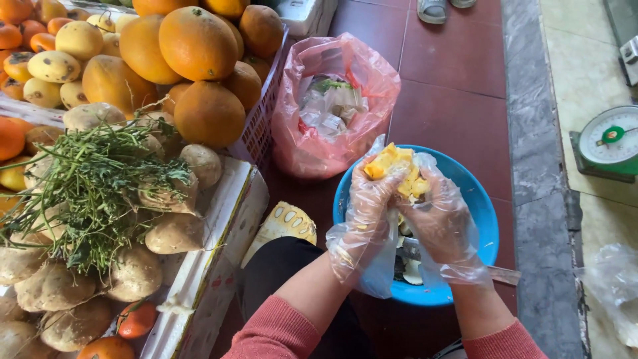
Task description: A person wearing plastic gloves extracts yellow jackfruit pods from a large fruit segment and places them into a blue bowl.
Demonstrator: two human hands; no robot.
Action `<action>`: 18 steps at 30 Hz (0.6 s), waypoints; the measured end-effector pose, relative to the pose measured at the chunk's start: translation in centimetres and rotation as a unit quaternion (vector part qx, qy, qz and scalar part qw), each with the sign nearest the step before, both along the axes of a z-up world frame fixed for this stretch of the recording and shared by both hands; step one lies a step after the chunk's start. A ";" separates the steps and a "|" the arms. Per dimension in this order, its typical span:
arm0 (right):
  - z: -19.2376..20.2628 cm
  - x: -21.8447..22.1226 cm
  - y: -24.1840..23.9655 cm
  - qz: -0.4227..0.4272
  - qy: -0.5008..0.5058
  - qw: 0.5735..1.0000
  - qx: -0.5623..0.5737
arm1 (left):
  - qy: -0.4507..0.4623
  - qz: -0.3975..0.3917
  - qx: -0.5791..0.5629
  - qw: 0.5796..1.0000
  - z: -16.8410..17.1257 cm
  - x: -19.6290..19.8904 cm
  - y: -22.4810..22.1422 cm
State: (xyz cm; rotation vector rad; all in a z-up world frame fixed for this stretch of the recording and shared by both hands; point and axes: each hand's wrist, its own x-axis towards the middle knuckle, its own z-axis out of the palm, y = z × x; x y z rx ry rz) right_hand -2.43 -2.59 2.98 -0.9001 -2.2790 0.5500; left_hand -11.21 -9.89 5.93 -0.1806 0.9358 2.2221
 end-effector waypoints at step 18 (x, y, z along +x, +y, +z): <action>-1.3 -0.1 0.2 0.054 0.088 0.993 -0.062 | -0.067 0.012 0.054 0.996 1.3 -0.3 -1.4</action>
